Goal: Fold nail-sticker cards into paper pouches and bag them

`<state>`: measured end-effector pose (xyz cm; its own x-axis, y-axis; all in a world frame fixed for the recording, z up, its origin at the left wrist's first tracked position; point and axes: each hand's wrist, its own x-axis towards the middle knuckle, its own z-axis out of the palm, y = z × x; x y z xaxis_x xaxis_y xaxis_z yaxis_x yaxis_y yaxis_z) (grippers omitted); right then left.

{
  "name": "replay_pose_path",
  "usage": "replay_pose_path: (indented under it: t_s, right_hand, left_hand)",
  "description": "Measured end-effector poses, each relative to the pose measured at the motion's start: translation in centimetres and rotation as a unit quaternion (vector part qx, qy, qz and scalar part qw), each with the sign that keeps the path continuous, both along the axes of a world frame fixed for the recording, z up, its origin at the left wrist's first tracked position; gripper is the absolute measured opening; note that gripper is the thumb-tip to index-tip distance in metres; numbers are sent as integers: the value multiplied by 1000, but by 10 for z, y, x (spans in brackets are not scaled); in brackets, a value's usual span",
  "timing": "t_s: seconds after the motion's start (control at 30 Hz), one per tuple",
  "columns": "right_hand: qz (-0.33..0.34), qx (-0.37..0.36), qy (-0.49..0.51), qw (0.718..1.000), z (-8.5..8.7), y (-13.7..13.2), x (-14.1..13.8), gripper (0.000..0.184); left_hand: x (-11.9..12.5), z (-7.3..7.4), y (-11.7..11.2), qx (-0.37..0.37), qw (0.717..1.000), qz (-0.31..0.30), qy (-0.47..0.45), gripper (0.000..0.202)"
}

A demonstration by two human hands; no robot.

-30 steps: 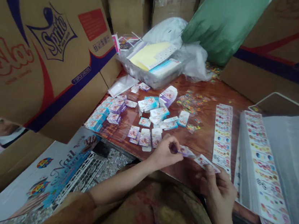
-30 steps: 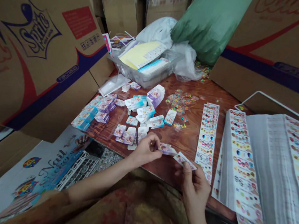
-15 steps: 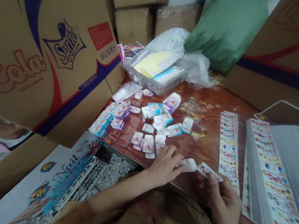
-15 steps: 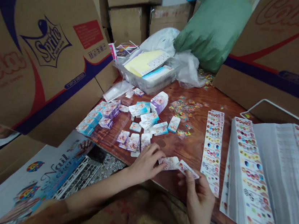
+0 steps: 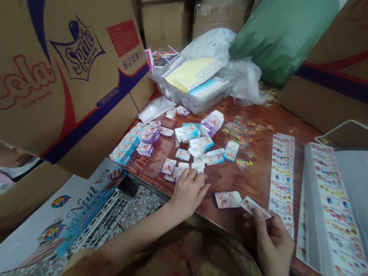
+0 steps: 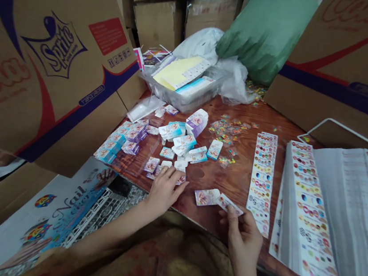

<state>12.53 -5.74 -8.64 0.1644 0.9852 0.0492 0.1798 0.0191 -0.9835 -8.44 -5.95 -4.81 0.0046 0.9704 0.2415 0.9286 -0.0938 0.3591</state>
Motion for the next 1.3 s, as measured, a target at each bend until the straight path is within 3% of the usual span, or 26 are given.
replay_pose_path:
  t_s: [0.13,0.23,0.37,0.53,0.7,0.87,1.0,1.1,1.3]
  right_hand:
    - [-11,7,-22,1000,7,6,0,36]
    - [-13,11,-75,997,6,11,3,39]
    - [15,18,-158,987,-1,14,9,44]
    - [113,0,-155,981,-2,18,16,46]
    - [205,-15,-166,965,12,26,21,44]
    - [187,57,-219,956,31,30,13,43]
    - [160,58,-203,964,34,28,5,41]
    - [213,37,-172,961,28,26,1,41]
    - [282,17,-221,934,23,22,-2,42]
  left_hand:
    - [30,-3,1,-30,993,-110,14,43]
    - [54,-10,6,-77,992,-80,67,60]
    - [68,-18,14,-117,987,-63,90,39]
    - [60,-19,13,-100,988,-106,56,24]
    - [48,-24,3,-114,982,-150,-10,25]
    - [46,-28,1,-140,981,-125,-56,37]
    - [48,-22,4,-168,972,-67,-152,43]
    - [48,-18,5,-170,963,-48,-202,41]
    - [44,-20,2,-173,955,-55,-235,43]
